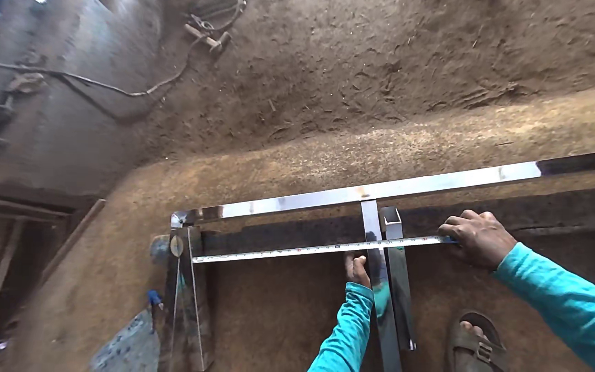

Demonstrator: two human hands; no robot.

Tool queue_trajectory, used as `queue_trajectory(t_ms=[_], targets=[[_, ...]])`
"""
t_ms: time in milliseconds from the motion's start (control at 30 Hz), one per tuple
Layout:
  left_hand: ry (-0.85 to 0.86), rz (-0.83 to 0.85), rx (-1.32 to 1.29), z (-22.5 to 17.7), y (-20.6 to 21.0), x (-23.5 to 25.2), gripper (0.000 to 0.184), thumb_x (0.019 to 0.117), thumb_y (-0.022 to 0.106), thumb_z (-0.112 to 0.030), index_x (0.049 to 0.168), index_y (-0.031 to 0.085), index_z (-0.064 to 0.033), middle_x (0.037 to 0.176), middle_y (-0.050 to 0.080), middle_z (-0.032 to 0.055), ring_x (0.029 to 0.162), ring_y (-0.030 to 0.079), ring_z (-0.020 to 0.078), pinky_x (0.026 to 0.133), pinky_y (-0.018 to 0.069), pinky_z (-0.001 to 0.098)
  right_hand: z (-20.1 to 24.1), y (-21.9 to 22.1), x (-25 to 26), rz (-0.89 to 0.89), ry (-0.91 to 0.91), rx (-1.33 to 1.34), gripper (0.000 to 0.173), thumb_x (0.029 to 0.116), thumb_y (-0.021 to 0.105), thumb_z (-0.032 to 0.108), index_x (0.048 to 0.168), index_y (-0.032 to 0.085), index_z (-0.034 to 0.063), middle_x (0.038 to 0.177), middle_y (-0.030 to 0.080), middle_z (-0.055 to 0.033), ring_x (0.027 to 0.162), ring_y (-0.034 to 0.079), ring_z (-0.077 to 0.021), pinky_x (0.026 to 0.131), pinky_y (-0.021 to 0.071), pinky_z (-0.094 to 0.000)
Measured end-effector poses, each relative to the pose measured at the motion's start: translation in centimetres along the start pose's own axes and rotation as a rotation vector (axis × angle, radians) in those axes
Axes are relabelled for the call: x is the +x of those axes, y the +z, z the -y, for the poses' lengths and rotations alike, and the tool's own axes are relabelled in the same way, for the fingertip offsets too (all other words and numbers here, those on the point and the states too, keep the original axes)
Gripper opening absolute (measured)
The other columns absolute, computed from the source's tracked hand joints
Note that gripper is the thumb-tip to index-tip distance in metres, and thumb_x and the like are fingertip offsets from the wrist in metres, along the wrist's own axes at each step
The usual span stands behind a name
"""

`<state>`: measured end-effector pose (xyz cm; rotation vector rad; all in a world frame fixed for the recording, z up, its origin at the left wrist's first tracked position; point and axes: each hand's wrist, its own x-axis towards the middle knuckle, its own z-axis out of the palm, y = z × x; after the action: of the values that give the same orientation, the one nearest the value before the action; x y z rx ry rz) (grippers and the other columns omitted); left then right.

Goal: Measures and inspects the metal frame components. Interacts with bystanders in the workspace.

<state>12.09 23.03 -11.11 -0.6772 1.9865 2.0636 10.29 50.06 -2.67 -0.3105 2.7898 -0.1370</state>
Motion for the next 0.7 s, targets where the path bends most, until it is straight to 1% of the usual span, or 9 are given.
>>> queue_trajectory(t_ms=[67, 133, 200, 267, 300, 433, 533, 633, 700], targets=[[-0.009, -0.024, 0.003, -0.3, 0.1, 0.1, 0.046, 0.0936, 0.043, -0.003, 0.139, 0.048, 0.0035, 0.134, 0.057, 0.0205, 0.122, 0.054, 0.0237, 0.104, 0.0446, 0.0406, -0.1, 0.0, 0.0, -0.005, -0.005, -0.011, 0.025, 0.0789, 0.082, 0.023, 0.103, 0.078, 0.0221, 0.1, 0.073, 0.0003, 0.096, 0.065, -0.0283, 0.073, 0.0475, -0.0504], [-0.029, 0.032, 0.075, 0.0, -0.4, 0.2, 0.044, 0.0959, 0.043, -0.003, 0.137, 0.054, 0.0085, 0.141, 0.053, 0.0252, 0.131, 0.05, 0.0284, 0.112, 0.0394, 0.0428, 0.0, -0.1, 0.0, -0.001, -0.004, -0.013, 0.024, 0.0798, 0.081, 0.024, 0.103, 0.078, 0.0225, 0.101, 0.073, 0.0006, 0.096, 0.065, -0.0282, 0.074, 0.0474, -0.0503], [-0.086, 0.058, 0.123, -0.1, -0.8, 0.4, 0.041, 0.1003, 0.042, -0.004, 0.137, 0.053, 0.011, 0.146, 0.049, 0.0283, 0.136, 0.046, 0.0318, 0.115, 0.0362, 0.0446, 0.0, -0.2, -0.1, -0.01, -0.019, 0.003, 0.024, 0.0781, 0.083, 0.02, 0.102, 0.077, 0.0212, 0.1, 0.074, -0.0016, 0.096, 0.066, -0.0308, 0.074, 0.048, -0.0524], [-0.109, 0.007, 0.069, -0.3, -0.9, 0.5, 0.047, 0.0991, 0.042, -0.004, 0.144, 0.047, 0.0089, 0.15, 0.046, 0.0268, 0.139, 0.044, 0.0308, 0.116, 0.0348, 0.0443, 0.1, -0.3, -0.1, -0.008, -0.018, 0.007, 0.026, 0.0775, 0.083, 0.019, 0.102, 0.078, 0.0212, 0.1, 0.074, -0.0018, 0.097, 0.066, -0.0314, 0.074, 0.0479, -0.0527], [-0.104, -0.041, 0.03, -0.3, -0.8, 0.6, 0.049, 0.0977, 0.043, -0.003, 0.146, 0.046, 0.0066, 0.149, 0.048, 0.0255, 0.137, 0.046, 0.0298, 0.114, 0.0372, 0.0445, 0.1, -0.2, 0.0, -0.004, -0.015, 0.004, 0.026, 0.078, 0.083, 0.019, 0.103, 0.078, 0.0215, 0.101, 0.074, -0.0015, 0.097, 0.066, -0.031, 0.074, 0.048, -0.0526], [-0.126, -0.148, -0.028, -0.7, -1.0, 1.1, 0.048, 0.098, 0.04, -0.002, 0.146, 0.045, 0.002, 0.139, 0.054, 0.0245, 0.121, 0.055, 0.0307, 0.099, 0.046, 0.0489, -0.2, 0.0, 0.0, -0.003, -0.015, -0.009, 0.025, 0.079, 0.083, 0.021, 0.104, 0.078, 0.0226, 0.1, 0.074, -0.0001, 0.097, 0.065, -0.0295, 0.075, 0.0475, -0.0514], [-0.15, -0.2, -0.058, -0.7, -1.4, 1.7, 0.038, 0.1, 0.038, -0.005, 0.136, 0.049, 0.0014, 0.116, 0.061, 0.0203, 0.098, 0.06, 0.0267, 0.082, 0.051, 0.0453, -0.2, 0.1, 0.1, 0.002, -0.009, -0.01, 0.024, 0.0795, 0.082, 0.022, 0.103, 0.077, 0.0233, 0.1, 0.074, 0.0003, 0.097, 0.065, -0.0288, 0.075, 0.0476, -0.0512], [-0.254, -0.29, -0.19, -1.7, -2.1, 2.2, 0.035, 0.1095, 0.031, -0.021, 0.132, 0.05, -0.0021, 0.099, 0.062, 0.0124, 0.08, 0.061, 0.021, 0.069, 0.0507, 0.0384, -0.2, 0.1, 0.2, 0.003, -0.003, -0.005, 0.026, 0.0789, 0.082, 0.022, 0.104, 0.078, 0.0235, 0.101, 0.073, 0.0002, 0.097, 0.065, -0.0287, 0.075, 0.047, -0.0508], [-0.305, -0.388, -0.29, -3.3, -2.8, 2.7, 0.043, 0.1117, 0.03, -0.039, 0.12, 0.054, -0.0045, 0.089, 0.062, 0.0077, 0.071, 0.06, 0.0174, 0.063, 0.0503, 0.0347, -0.2, -0.1, 0.3, -0.003, -0.007, -0.009, 0.025, 0.0791, 0.082, 0.022, 0.104, 0.078, 0.0233, 0.102, 0.073, -0.0002, 0.098, 0.065, -0.029, 0.074, 0.0474, -0.051]])
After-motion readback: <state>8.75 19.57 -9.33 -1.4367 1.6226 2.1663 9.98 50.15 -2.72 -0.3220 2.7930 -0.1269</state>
